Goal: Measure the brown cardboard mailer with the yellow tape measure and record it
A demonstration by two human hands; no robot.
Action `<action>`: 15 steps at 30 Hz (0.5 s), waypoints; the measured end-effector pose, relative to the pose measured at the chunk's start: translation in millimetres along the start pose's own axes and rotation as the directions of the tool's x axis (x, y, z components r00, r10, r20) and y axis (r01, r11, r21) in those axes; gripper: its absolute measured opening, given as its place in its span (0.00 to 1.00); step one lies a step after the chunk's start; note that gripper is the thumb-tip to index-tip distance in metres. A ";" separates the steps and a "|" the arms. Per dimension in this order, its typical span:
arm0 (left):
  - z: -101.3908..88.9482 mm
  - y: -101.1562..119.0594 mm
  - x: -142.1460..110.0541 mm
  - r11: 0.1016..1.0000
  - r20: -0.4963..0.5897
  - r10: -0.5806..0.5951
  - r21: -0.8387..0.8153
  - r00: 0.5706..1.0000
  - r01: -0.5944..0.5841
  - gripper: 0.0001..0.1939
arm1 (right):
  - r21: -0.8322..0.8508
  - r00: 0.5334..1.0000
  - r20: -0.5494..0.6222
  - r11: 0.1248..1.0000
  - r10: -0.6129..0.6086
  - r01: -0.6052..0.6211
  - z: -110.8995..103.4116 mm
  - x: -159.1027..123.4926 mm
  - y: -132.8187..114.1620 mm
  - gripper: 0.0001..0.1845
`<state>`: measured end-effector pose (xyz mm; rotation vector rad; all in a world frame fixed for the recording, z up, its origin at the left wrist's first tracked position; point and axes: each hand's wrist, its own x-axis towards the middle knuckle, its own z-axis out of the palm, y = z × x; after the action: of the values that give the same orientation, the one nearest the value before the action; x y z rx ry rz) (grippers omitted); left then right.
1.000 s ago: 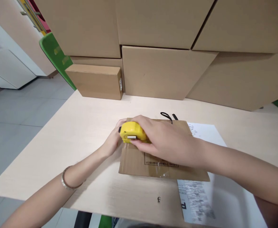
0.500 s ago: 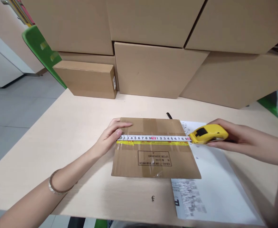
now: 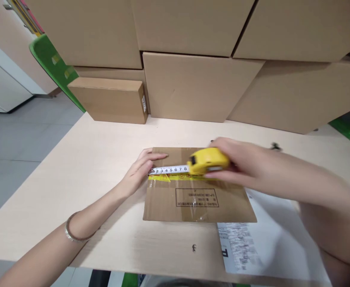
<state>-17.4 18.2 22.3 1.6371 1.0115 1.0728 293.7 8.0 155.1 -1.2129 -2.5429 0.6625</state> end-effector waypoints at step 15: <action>4.4 67.4 -25.3 0.890 0.094 0.129 0.429 0.987 -0.157 0.24 | 0.462 0.936 0.117 0.852 -0.333 0.245 14.7 21.0 -15.0 0.28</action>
<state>-10.4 -23.8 80.5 2.1228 1.1620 0.9236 264.7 11.8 150.4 -0.6185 -2.4487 1.2447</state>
